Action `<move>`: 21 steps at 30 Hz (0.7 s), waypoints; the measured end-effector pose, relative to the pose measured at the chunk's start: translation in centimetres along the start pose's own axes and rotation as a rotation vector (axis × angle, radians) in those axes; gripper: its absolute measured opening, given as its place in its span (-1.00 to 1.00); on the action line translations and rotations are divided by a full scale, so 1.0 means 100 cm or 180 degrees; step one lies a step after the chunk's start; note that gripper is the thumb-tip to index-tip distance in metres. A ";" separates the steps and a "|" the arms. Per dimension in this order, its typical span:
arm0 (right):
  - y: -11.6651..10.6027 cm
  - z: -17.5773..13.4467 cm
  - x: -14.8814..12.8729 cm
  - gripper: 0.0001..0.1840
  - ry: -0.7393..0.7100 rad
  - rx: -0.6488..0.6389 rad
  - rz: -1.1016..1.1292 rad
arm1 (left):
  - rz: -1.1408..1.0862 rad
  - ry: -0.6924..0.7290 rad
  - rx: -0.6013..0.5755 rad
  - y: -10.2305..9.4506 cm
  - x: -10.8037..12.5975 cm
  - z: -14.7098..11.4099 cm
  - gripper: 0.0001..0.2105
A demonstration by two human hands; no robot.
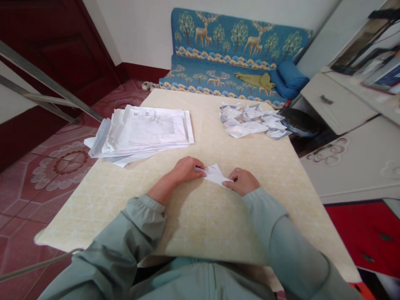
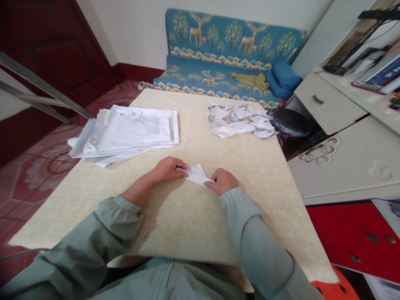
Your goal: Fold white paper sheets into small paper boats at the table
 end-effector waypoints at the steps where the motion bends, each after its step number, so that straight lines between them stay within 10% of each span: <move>1: 0.001 0.004 0.000 -0.78 -0.0019 -0.0135 0.0002 | -0.0005 0.0006 -0.0019 0.001 0.000 0.000 -0.77; 21: 0.005 0.007 -0.015 -0.71 0.0162 -0.0865 -0.1238 | 0.0137 -0.0115 -0.0197 0.003 -0.003 0.002 -0.73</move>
Point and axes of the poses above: each hand's wrist, its own z-axis towards the middle knuckle, its own y-axis out of the palm, x = y × z, the point moved 10 cm from there along z, towards the middle knuckle, and after that the axes turned 10 degrees about z, right-handed, at the moved point
